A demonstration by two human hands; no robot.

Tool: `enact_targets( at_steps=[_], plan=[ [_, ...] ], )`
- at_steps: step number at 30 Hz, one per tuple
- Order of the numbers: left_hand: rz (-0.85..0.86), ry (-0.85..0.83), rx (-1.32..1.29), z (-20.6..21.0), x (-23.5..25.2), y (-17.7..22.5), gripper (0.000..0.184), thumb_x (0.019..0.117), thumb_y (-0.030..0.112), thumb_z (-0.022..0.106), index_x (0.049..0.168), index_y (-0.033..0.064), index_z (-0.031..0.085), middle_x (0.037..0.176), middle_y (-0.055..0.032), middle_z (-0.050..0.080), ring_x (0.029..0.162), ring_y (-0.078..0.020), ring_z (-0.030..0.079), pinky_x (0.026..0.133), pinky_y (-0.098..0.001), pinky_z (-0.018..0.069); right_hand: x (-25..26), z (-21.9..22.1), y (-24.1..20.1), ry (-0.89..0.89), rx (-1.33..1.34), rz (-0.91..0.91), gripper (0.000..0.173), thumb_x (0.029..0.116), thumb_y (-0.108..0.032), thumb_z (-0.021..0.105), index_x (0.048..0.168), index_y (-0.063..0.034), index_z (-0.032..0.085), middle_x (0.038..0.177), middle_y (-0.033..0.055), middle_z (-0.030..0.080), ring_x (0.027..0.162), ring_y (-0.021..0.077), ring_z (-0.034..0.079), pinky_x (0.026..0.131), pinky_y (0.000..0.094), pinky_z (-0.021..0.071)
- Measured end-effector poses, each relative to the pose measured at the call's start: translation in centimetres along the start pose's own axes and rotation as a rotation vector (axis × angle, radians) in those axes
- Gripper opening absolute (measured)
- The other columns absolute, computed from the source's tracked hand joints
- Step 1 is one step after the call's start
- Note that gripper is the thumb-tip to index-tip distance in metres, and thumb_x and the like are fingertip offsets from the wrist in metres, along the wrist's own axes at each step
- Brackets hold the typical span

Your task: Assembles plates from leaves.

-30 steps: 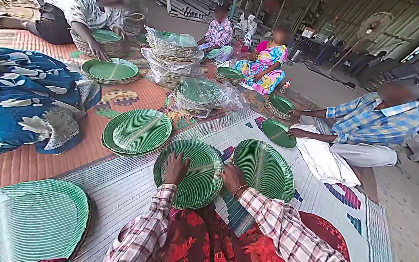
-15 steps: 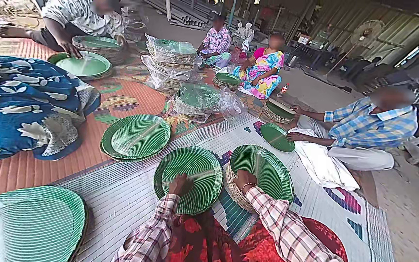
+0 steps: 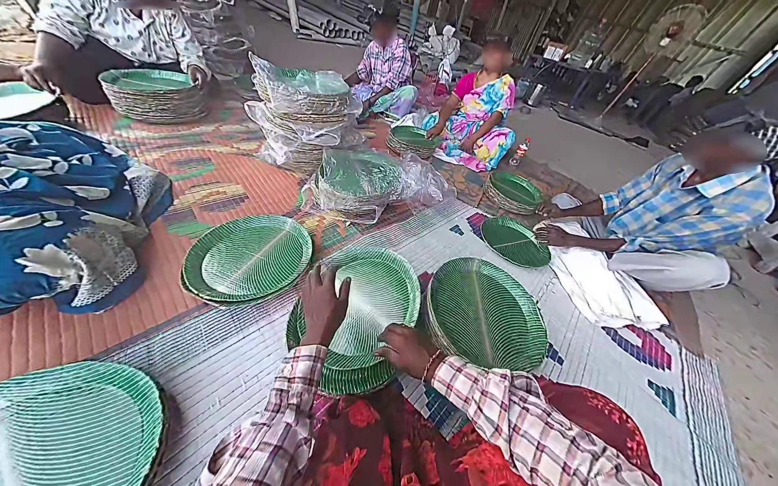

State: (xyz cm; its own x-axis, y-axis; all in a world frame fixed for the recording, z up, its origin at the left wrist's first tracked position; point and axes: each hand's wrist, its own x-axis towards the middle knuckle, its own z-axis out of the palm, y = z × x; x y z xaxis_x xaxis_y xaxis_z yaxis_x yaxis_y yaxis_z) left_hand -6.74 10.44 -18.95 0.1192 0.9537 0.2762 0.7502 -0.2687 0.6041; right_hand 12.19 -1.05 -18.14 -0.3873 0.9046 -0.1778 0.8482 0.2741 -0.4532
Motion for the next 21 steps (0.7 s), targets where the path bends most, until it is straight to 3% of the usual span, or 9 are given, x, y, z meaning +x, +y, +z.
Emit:
enact_targets(
  at_steps=[2, 4, 5, 8, 12, 15, 18, 21],
  plan=[
    [-0.123, -0.318, 0.122, 1.8, -1.4, -0.8, 0.059, 0.1063, 0.043, 0.054, 0.151, 0.0046, 0.05, 0.163, -0.0328, 0.029, 0.153, -0.0487, 0.026, 0.122, -0.0632, 0.0221, -0.6, -1.9, 0.1, 0.039, -0.048, 0.214, 0.045, 0.1111, -0.032, 0.046, 0.136, 0.0017, 0.062, 0.139, 0.0229, 0.062, 0.128, 0.0377, 0.061, 0.109, 0.0523, 0.0468],
    [-0.214, -0.562, 0.218, 3.6, -3.4, -2.1, 0.062, 0.1049, 0.046, 0.056, 0.152, 0.0067, 0.049, 0.163, -0.0315, 0.03, 0.152, -0.0501, 0.027, 0.118, -0.0704, 0.024, -1.0, -3.8, 0.6, 0.089, -0.088, 0.47, 0.049, 0.1096, -0.036, 0.05, 0.141, 0.0012, 0.058, 0.144, 0.0234, 0.057, 0.131, 0.0394, 0.058, 0.108, 0.0541, 0.0462],
    [-0.245, -0.629, 0.25, 4.5, -4.4, -2.6, 0.061, 0.1033, 0.043, 0.059, 0.151, 0.0069, 0.05, 0.161, -0.0304, 0.034, 0.15, -0.0509, 0.031, 0.115, -0.0735, 0.0273, -1.2, -4.7, 0.8, 0.08, -0.096, 0.602, 0.054, 0.1081, -0.04, 0.052, 0.144, 0.0011, 0.054, 0.148, 0.0235, 0.053, 0.134, 0.0395, 0.055, 0.109, 0.0548, 0.0455],
    [-0.273, -0.659, 0.358, 6.7, -6.2, -3.1, 0.074, 0.0985, 0.035, 0.067, 0.16, 0.0089, 0.035, 0.166, -0.0312, 0.024, 0.15, -0.0547, 0.028, 0.111, -0.0749, 0.0317, -1.8, -5.5, 2.8, -0.009, -0.081, 0.86, 0.067, 0.1037, -0.047, 0.058, 0.147, 0.003, 0.05, 0.153, 0.0243, 0.048, 0.138, 0.0399, 0.052, 0.109, 0.0593, 0.044],
    [-0.328, -0.683, 0.39, 6.4, -5.8, -1.4, 0.078, 0.0968, 0.041, 0.069, 0.158, 0.0043, 0.037, 0.162, -0.0337, 0.027, 0.146, -0.0561, 0.034, 0.106, -0.0741, 0.0379, -1.8, -4.6, 3.3, -0.216, -0.105, 0.911, 0.045, 0.1097, -0.03, 0.047, 0.131, 0.0056, 0.062, 0.143, 0.0249, 0.059, 0.135, 0.0378, 0.057, 0.106, 0.0583, 0.0466],
    [-0.339, -0.699, 0.385, 5.8, -5.6, -1.1, 0.076, 0.0954, 0.043, 0.07, 0.155, 0.0059, 0.042, 0.161, -0.0311, 0.032, 0.144, -0.0543, 0.038, 0.104, -0.0724, 0.0408, -1.6, -4.9, 2.2, -0.214, -0.154, 0.897, 0.034, 0.106, -0.015, 0.05, 0.129, 0.0052, 0.063, 0.14, 0.0243, 0.062, 0.132, 0.0386, 0.059, 0.104, 0.0594, 0.0478],
    [-0.335, -0.683, 0.365, 5.7, -5.6, -1.3, 0.072, 0.0953, 0.041, 0.071, 0.153, 0.0063, 0.045, 0.158, -0.0298, 0.037, 0.142, -0.0536, 0.041, 0.103, -0.0714, 0.0425, -1.5, -5.3, 2.7, -0.184, -0.158, 0.885, 0.036, 0.1047, -0.018, 0.053, 0.133, 0.003, 0.062, 0.14, 0.0235, 0.062, 0.132, 0.0383, 0.059, 0.104, 0.0592, 0.048],
    [-0.351, -0.709, 0.308, 5.1, -4.9, -1.4, 0.067, 0.098, 0.043, 0.068, 0.149, 0.0047, 0.049, 0.157, -0.03, 0.04, 0.141, -0.0525, 0.043, 0.104, -0.0714, 0.0419, -1.7, -5.6, 3.4, -0.11, -0.122, 0.862, 0.04, 0.1035, -0.029, 0.06, 0.131, -0.0001, 0.063, 0.136, 0.0229, 0.064, 0.129, 0.0389, 0.061, 0.101, 0.0602, 0.0492]
  ],
)
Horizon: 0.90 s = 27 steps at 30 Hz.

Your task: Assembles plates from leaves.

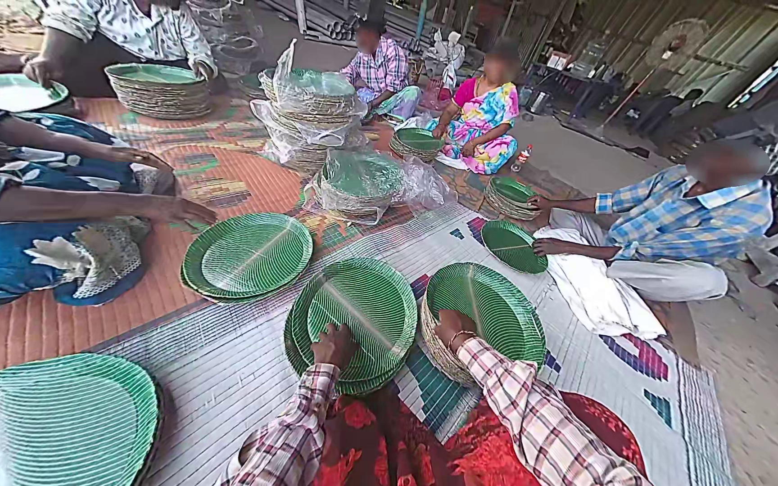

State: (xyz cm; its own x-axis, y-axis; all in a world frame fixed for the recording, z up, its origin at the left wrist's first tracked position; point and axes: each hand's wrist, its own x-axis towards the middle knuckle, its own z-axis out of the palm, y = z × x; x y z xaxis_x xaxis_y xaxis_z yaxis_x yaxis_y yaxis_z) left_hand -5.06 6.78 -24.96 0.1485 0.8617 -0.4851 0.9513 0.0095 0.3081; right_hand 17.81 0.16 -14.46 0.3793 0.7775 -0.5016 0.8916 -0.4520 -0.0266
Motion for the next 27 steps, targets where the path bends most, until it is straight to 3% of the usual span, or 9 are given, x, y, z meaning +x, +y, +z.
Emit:
enact_targets(
  at_steps=[4, 8, 11, 13, 15, 17, 19, 23, 27],
  plan=[
    [0.094, 0.142, -0.249, -2.9, 0.8, -0.7, 0.069, 0.1041, 0.049, 0.057, 0.152, 0.0004, 0.046, 0.155, -0.031, 0.042, 0.14, -0.0492, 0.046, 0.111, -0.066, 0.0398, -1.3, -0.5, -0.5, 0.24, 0.066, -0.176, 0.04, 0.108, -0.031, 0.054, 0.131, 0.0008, 0.064, 0.132, 0.0228, 0.065, 0.125, 0.0383, 0.062, 0.105, 0.0561, 0.0462],
    [0.289, 0.694, -0.48, -6.3, 0.7, -0.3, 0.062, 0.1099, 0.041, 0.043, 0.153, -0.0036, 0.043, 0.157, -0.035, 0.038, 0.146, -0.0499, 0.04, 0.119, -0.0596, 0.0335, -2.0, 2.0, -2.5, 0.491, 0.1, -0.605, 0.036, 0.1064, -0.026, 0.056, 0.114, 0.0057, 0.071, 0.113, 0.0256, 0.07, 0.108, 0.0406, 0.069, 0.097, 0.0536, 0.0522],
    [0.364, 0.838, -0.501, -7.8, 0.3, 0.3, 0.06, 0.109, 0.041, 0.042, 0.151, -0.0008, 0.047, 0.156, -0.034, 0.039, 0.146, -0.0498, 0.039, 0.12, -0.0584, 0.0326, -2.8, 3.6, -4.4, 0.229, 0.066, -0.76, 0.043, 0.1078, -0.034, 0.054, 0.122, 0.0044, 0.068, 0.124, 0.0243, 0.068, 0.12, 0.0387, 0.064, 0.106, 0.0543, 0.0463],
    [0.358, 0.781, -0.404, -7.6, 0.2, 0.4, 0.058, 0.1075, 0.041, 0.047, 0.149, 0.0007, 0.051, 0.156, -0.0342, 0.039, 0.146, -0.0513, 0.039, 0.12, -0.06, 0.0317, -2.5, 4.4, -5.0, 0.067, 0.027, -0.815, 0.048, 0.108, -0.04, 0.053, 0.13, 0.0014, 0.066, 0.134, 0.0225, 0.065, 0.13, 0.0369, 0.059, 0.111, 0.0549, 0.0424],
    [0.297, 0.575, -0.286, -6.6, -0.1, 0.2, 0.056, 0.107, 0.041, 0.051, 0.148, 0.0031, 0.053, 0.158, -0.0334, 0.037, 0.149, -0.0498, 0.035, 0.12, -0.0619, 0.0287, -2.1, 4.6, -4.6, 0.045, 0.018, -0.792, 0.047, 0.1095, -0.038, 0.05, 0.134, -0.0013, 0.065, 0.136, 0.021, 0.064, 0.13, 0.0362, 0.059, 0.109, 0.0555, 0.0434],
    [0.215, 0.322, -0.176, -4.7, 0.0, -0.2, 0.059, 0.1067, 0.045, 0.052, 0.151, 0.0059, 0.051, 0.163, -0.0319, 0.03, 0.153, -0.0484, 0.027, 0.121, -0.0636, 0.0237, -2.0, 3.3, -3.7, 0.103, 0.047, -0.635, 0.041, 0.1102, -0.031, 0.048, 0.133, -0.0019, 0.065, 0.134, 0.021, 0.065, 0.128, 0.0366, 0.061, 0.107, 0.0555, 0.0461],
    [0.126, 0.13, -0.053, -2.4, 0.4, -0.6, 0.06, 0.105, 0.048, 0.054, 0.148, 0.007, 0.054, 0.162, -0.0285, 0.035, 0.151, -0.0467, 0.031, 0.119, -0.068, 0.0261, -1.7, 1.6, -2.6, 0.152, 0.079, -0.403, 0.041, 0.1092, -0.031, 0.051, 0.134, -0.0005, 0.063, 0.137, 0.0226, 0.063, 0.127, 0.0381, 0.061, 0.106, 0.0555, 0.0472],
    [0.006, 0.09, 0.042, -0.2, 0.6, -0.9, 0.059, 0.1009, 0.045, 0.062, 0.145, 0.0065, 0.055, 0.157, -0.023, 0.044, 0.143, -0.0474, 0.043, 0.108, -0.0746, 0.0349, -0.1, 0.4, -0.1, 0.062, 0.041, -0.057, 0.061, 0.1055, -0.047, 0.055, 0.141, 0.0019, 0.056, 0.148, 0.0236, 0.054, 0.135, 0.0394, 0.055, 0.107, 0.0582, 0.046],
    [-0.053, 0.059, 0.055, -1.1, 0.2, -0.8, 0.062, 0.101, 0.048, 0.06, 0.144, 0.0039, 0.056, 0.157, -0.0235, 0.044, 0.141, -0.0488, 0.044, 0.107, -0.0742, 0.0355, -0.3, 1.6, -0.4, -0.102, -0.01, 0.014, 0.04, 0.1066, -0.02, 0.05, 0.136, 0.0058, 0.059, 0.145, 0.0251, 0.057, 0.136, 0.0388, 0.056, 0.108, 0.0579, 0.0458]
  ],
)
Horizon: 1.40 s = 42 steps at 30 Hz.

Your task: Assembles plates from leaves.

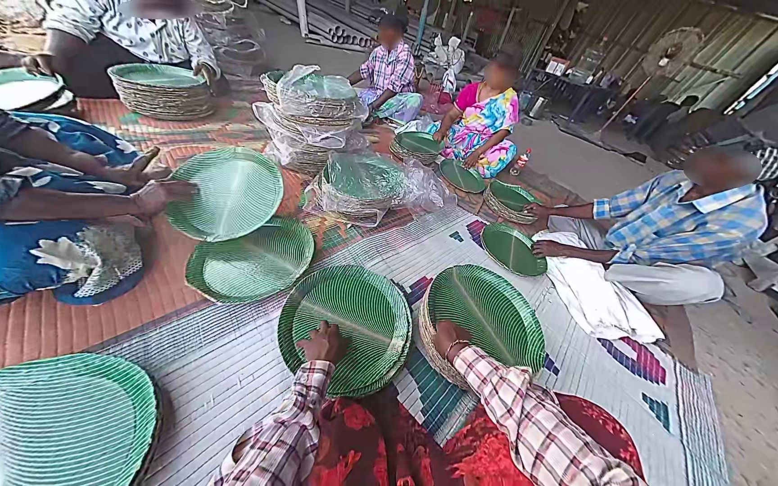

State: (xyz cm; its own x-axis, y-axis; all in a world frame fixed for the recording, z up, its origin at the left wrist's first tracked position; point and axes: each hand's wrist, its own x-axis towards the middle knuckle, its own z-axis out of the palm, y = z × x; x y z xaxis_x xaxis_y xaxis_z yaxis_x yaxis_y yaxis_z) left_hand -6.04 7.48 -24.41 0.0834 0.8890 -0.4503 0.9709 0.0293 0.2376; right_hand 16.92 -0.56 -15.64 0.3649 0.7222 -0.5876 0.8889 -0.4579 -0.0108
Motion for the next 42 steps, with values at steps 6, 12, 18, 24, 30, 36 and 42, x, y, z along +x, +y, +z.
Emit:
enact_targets(
  at_steps=[6, 12, 18, 24, 30, 36, 42],
  plan=[
    [0.009, -0.028, -0.017, 0.2, 0.3, -0.1, 0.063, 0.0995, 0.049, 0.063, 0.142, 0.0022, 0.058, 0.158, -0.023, 0.043, 0.143, -0.0471, 0.043, 0.107, -0.0724, 0.0369, 0.1, -0.8, 0.0, 0.069, -0.013, 0.012, 0.035, 0.1014, -0.018, 0.058, 0.129, 0.0031, 0.064, 0.138, 0.0239, 0.063, 0.13, 0.0391, 0.06, 0.102, 0.0597, 0.0496],
    [0.015, -0.064, -0.134, -1.4, 0.8, -0.5, 0.061, 0.1033, 0.051, 0.056, 0.133, -0.0022, 0.062, 0.149, -0.0277, 0.051, 0.137, -0.0462, 0.051, 0.107, -0.0683, 0.0416, -0.2, -1.5, 0.3, 0.218, 0.065, -0.119, 0.046, 0.1074, -0.04, 0.053, 0.123, 0.0014, 0.066, 0.13, 0.0226, 0.067, 0.126, 0.0366, 0.062, 0.103, 0.0566, 0.0476],
    [0.022, 0.295, -0.497, -3.3, 2.1, -3.7, 0.063, 0.1084, 0.05, 0.045, 0.135, -0.0053, 0.06, 0.149, -0.0346, 0.047, 0.137, -0.053, 0.047, 0.108, -0.0686, 0.0394, -2.1, 1.2, -2.8, 0.584, 0.065, -0.639, 0.04, 0.1073, -0.03, 0.054, 0.11, 0.0061, 0.072, 0.113, 0.0245, 0.071, 0.111, 0.039, 0.069, 0.102, 0.0525, 0.0485],
    [-0.142, 0.416, -0.726, -5.0, 2.9, -7.1, 0.057, 0.1142, 0.035, 0.032, 0.157, -0.0025, 0.036, 0.156, -0.0357, 0.038, 0.146, -0.0537, 0.036, 0.117, -0.0655, 0.0307, -0.1, 5.8, -5.3, 0.407, -0.029, -0.992, 0.031, 0.1039, -0.023, 0.059, 0.108, 0.0051, 0.073, 0.11, 0.0236, 0.072, 0.111, 0.0395, 0.069, 0.098, 0.0539, 0.0515],
    [-0.299, 0.268, -1.001, -2.7, 4.0, -9.4, 0.072, 0.1099, 0.054, 0.035, 0.15, -0.0043, 0.044, 0.157, -0.0378, 0.034, 0.145, -0.052, 0.038, 0.116, -0.0643, 0.035, -0.5, 6.5, -7.2, 0.049, -0.136, -0.633, 0.059, 0.1089, -0.051, 0.044, 0.123, 0.0017, 0.068, 0.126, 0.0232, 0.068, 0.123, 0.0384, 0.064, 0.104, 0.0567, 0.0474],
    [-0.292, 0.102, -0.914, -0.8, 4.1, -9.8, 0.061, 0.1056, 0.037, 0.057, 0.144, -0.0084, 0.046, 0.141, -0.0313, 0.056, 0.134, -0.0413, 0.056, 0.112, -0.0567, 0.0439, 1.7, 6.8, -5.0, -0.133, 0.043, -0.058, 0.076, 0.107, -0.06, 0.041, 0.133, 0.0082, 0.06, 0.135, 0.0264, 0.063, 0.126, 0.0351, 0.063, 0.107, 0.0519, 0.0478],
    [-0.249, 0.039, -0.948, -0.8, 3.6, -11.0, 0.046, 0.1046, 0.027, 0.06, 0.135, -0.0077, 0.058, 0.139, -0.0291, 0.059, 0.133, -0.0408, 0.056, 0.112, -0.0579, 0.0423, 5.8, 11.5, -5.2, -0.112, 0.838, 0.032, 0.053, 0.1089, -0.034, 0.055, 0.144, 0.0046, 0.045, 0.112, 0.0244, 0.066, 0.084, 0.0264, 0.069, 0.075, 0.0402, 0.0567]
  ],
)
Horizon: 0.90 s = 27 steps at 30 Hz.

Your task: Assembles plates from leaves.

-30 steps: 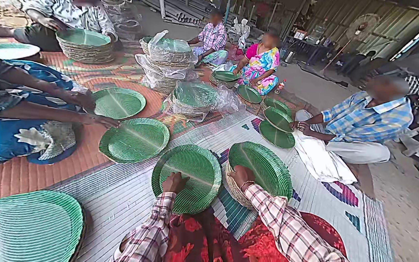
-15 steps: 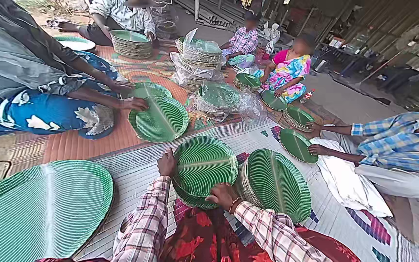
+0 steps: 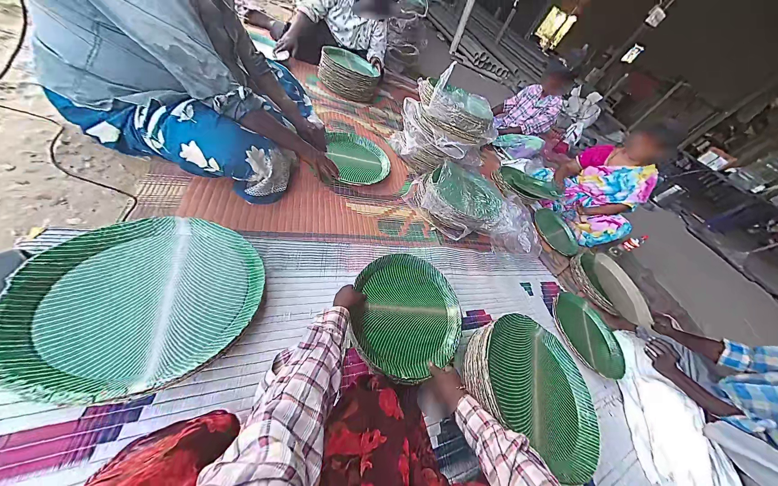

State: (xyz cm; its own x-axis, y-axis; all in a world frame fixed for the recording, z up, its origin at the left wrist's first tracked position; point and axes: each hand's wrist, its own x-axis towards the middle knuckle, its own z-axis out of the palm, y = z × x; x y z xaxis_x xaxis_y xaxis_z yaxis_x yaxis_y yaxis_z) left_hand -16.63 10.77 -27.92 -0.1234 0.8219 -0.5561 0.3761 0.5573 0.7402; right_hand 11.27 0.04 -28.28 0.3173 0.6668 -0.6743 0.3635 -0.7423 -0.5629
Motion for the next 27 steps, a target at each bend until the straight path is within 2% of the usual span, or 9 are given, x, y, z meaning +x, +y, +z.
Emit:
enact_targets(
  at_steps=[5, 8, 12, 16, 18, 20, 23, 25, 27],
  plan=[
    [0.064, 0.245, -0.204, -4.7, 0.3, 1.2, 0.046, 0.1053, 0.023, 0.057, 0.143, -0.0045, 0.052, 0.141, -0.0298, 0.057, 0.135, -0.0423, 0.054, 0.113, -0.0592, 0.0412, -0.6, 1.6, -8.0, 0.032, 0.293, -0.242, 0.043, 0.1089, -0.019, 0.055, 0.144, 0.0033, 0.045, 0.115, 0.0237, 0.061, 0.081, 0.0244, 0.063, 0.07, 0.0384, 0.0536],
    [0.196, 0.471, -0.537, -7.7, 0.6, 2.1, 0.056, 0.1064, 0.021, 0.057, 0.151, -0.0067, 0.039, 0.147, -0.0316, 0.051, 0.136, -0.0411, 0.052, 0.113, -0.0556, 0.042, -1.4, 1.9, -13.5, -0.069, 0.485, -0.489, 0.051, 0.1102, -0.01, 0.046, 0.158, -0.0016, 0.029, 0.148, 0.0232, 0.051, 0.113, 0.0278, 0.064, 0.084, 0.0422, 0.0543],
    [0.35, 0.633, -0.62, -9.4, 0.8, 3.0, 0.093, 0.098, 0.012, 0.068, 0.163, -0.0038, 0.003, 0.169, -0.0316, 0.007, 0.158, -0.04, 0.014, 0.128, -0.0467, 0.02, -2.9, 1.9, -17.3, -0.077, 0.373, -0.676, 0.054, 0.1085, -0.003, 0.045, 0.159, -0.0025, 0.027, 0.159, 0.0197, 0.044, 0.129, 0.0285, 0.059, 0.091, 0.0428, 0.0536],
    [0.094, 0.652, -0.521, -7.4, 0.5, 4.1, 0.095, 0.0928, 0.016, 0.073, 0.164, 0.0014, 0.012, 0.164, -0.0361, 0.019, 0.147, -0.0498, 0.036, 0.116, -0.0548, 0.0398, -4.1, -0.4, -14.6, 0.0, -0.195, -0.809, 0.045, 0.1076, -0.007, 0.05, 0.151, 0.0029, 0.045, 0.149, 0.0242, 0.054, 0.131, 0.0326, 0.06, 0.105, 0.0442, 0.0515],
    [0.074, 0.574, -0.531, -5.5, 0.3, 4.4, 0.091, 0.0956, 0.016, 0.07, 0.164, 0.001, 0.011, 0.163, -0.0371, 0.02, 0.144, -0.0513, 0.039, 0.114, -0.0564, 0.0421, -4.7, -2.9, -12.2, 0.101, -0.409, -0.871, 0.042, 0.1063, -0.007, 0.052, 0.147, 0.0044, 0.051, 0.147, 0.0259, 0.056, 0.131, 0.0346, 0.06, 0.112, 0.0438, 0.0468],
    [0.061, 0.51, -0.522, -3.2, -0.2, 5.1, 0.09, 0.0963, 0.016, 0.068, 0.164, 0.0007, 0.01, 0.163, -0.0364, 0.019, 0.142, -0.0502, 0.043, 0.112, -0.0542, 0.0447, -5.4, -5.8, -10.0, 0.274, -0.572, -0.845, 0.041, 0.1052, -0.009, 0.054, 0.144, 0.0047, 0.055, 0.144, 0.0266, 0.058, 0.132, 0.0382, 0.059, 0.114, 0.0475, 0.0434],
    [0.094, 0.409, -0.488, 0.6, -1.5, 6.7, 0.092, 0.0964, 0.017, 0.069, 0.164, 0.0014, 0.008, 0.164, -0.036, 0.017, 0.141, -0.0494, 0.044, 0.111, -0.0522, 0.0461, -6.7, -10.2, -6.9, 0.437, -0.794, -0.532, 0.055, 0.1067, -0.029, 0.058, 0.151, 0.0025, 0.047, 0.151, 0.0262, 0.05, 0.138, 0.0413, 0.053, 0.115, 0.0526, 0.0412],
    [0.139, 0.339, -0.464, 2.6, -3.2, 8.1, 0.095, 0.0967, 0.016, 0.069, 0.164, -0.0001, 0.004, 0.164, -0.0357, 0.017, 0.142, -0.0485, 0.043, 0.112, -0.0522, 0.0451, -6.9, -12.1, -4.6, 0.377, -0.908, -0.3, 0.069, 0.1054, -0.043, 0.058, 0.155, 0.0026, 0.041, 0.156, 0.026, 0.045, 0.139, 0.0404, 0.051, 0.114, 0.0532, 0.0419],
    [0.179, 0.303, -0.452, 4.3, -4.7, 9.1, 0.095, 0.0968, 0.016, 0.069, 0.163, -0.0008, 0.004, 0.163, -0.0349, 0.02, 0.142, -0.0483, 0.043, 0.112, -0.0536, 0.0444, -6.2, -13.1, -2.0, 0.207, -0.967, -0.184, 0.068, 0.1059, -0.047, 0.055, 0.149, 0.0062, 0.048, 0.151, 0.0288, 0.05, 0.138, 0.0411, 0.053, 0.114, 0.0545, 0.0422]
  ],
)
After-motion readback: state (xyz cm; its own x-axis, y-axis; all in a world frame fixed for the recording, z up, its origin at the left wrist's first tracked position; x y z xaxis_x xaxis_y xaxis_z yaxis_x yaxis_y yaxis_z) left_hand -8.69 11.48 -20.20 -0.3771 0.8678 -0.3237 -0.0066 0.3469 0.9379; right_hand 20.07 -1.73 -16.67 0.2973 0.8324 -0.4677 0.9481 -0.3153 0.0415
